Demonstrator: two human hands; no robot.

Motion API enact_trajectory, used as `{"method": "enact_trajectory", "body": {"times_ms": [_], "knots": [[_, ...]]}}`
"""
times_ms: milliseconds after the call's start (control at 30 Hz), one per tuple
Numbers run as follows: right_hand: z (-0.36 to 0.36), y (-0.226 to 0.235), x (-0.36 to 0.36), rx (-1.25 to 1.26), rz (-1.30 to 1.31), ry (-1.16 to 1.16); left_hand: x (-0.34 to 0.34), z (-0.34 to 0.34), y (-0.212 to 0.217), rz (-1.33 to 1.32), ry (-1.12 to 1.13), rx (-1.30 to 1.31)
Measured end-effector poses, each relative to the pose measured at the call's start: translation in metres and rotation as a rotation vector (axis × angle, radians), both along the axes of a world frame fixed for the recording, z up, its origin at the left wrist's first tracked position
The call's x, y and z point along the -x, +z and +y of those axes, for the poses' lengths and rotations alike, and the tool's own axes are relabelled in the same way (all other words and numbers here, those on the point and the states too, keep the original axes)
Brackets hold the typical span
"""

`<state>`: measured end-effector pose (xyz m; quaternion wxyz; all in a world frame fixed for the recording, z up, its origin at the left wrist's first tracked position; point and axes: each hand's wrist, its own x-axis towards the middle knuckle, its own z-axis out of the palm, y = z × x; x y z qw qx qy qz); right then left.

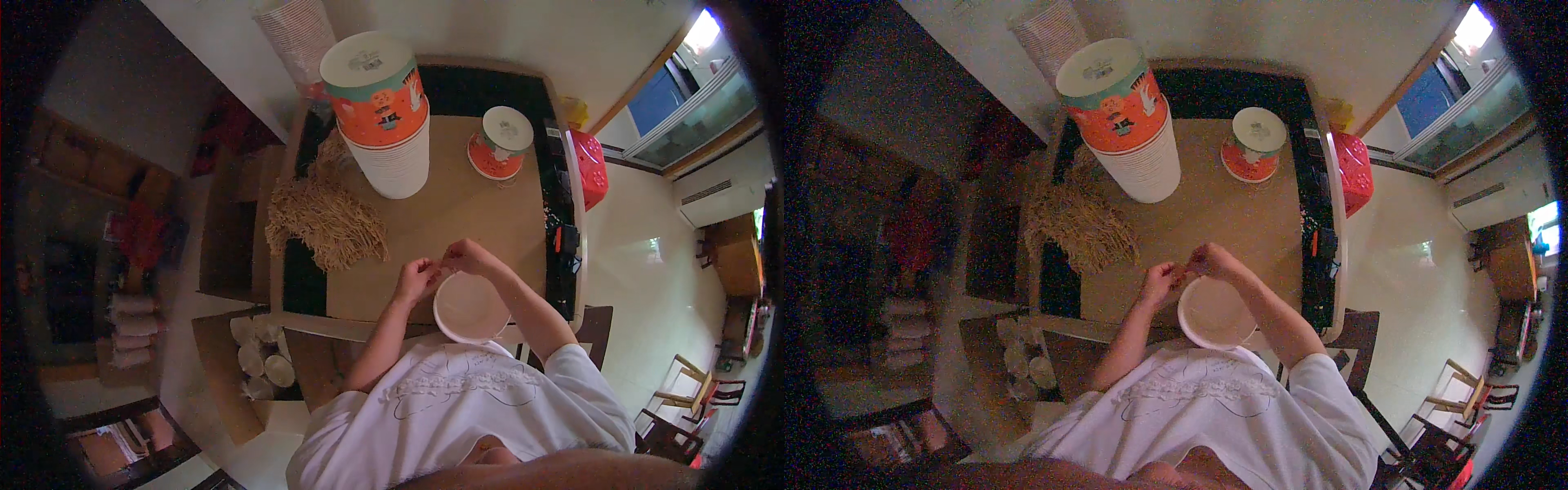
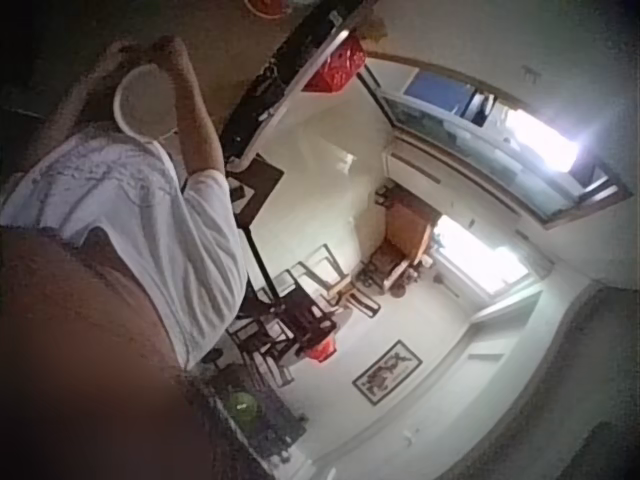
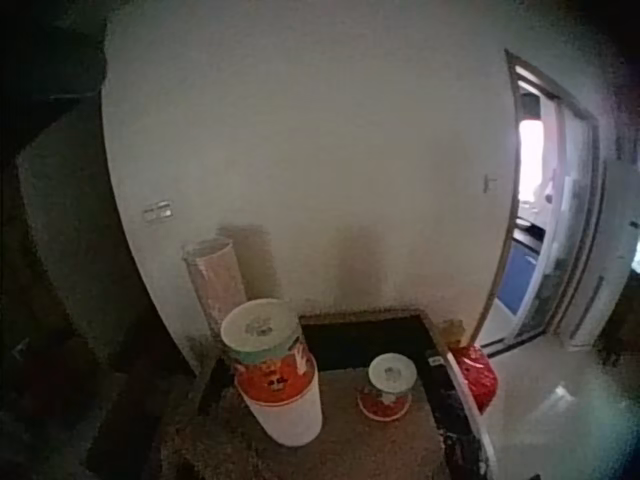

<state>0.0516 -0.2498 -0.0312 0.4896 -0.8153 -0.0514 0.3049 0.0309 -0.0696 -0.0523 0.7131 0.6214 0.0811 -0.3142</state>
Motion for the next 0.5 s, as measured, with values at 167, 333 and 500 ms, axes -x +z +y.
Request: {"method": "enact_trajectory", "body": {"times_ms": [167,333,500], "knots": [[-0.004,-0.008,-0.008,-0.069,0.095,-0.115,-0.008,-0.017,0.014,-0.103,0.078,-0.158],[-0.010,0.008,-0.009,0.002,0.059,-0.199,-0.023,-0.031,0.010,-0.354,0.050,-0.337],[-0.020,0.018,0.001,-0.054,0.113,-0.151,-0.026,-0.031,-0.006,-0.393,0.175,-0.219]]}}
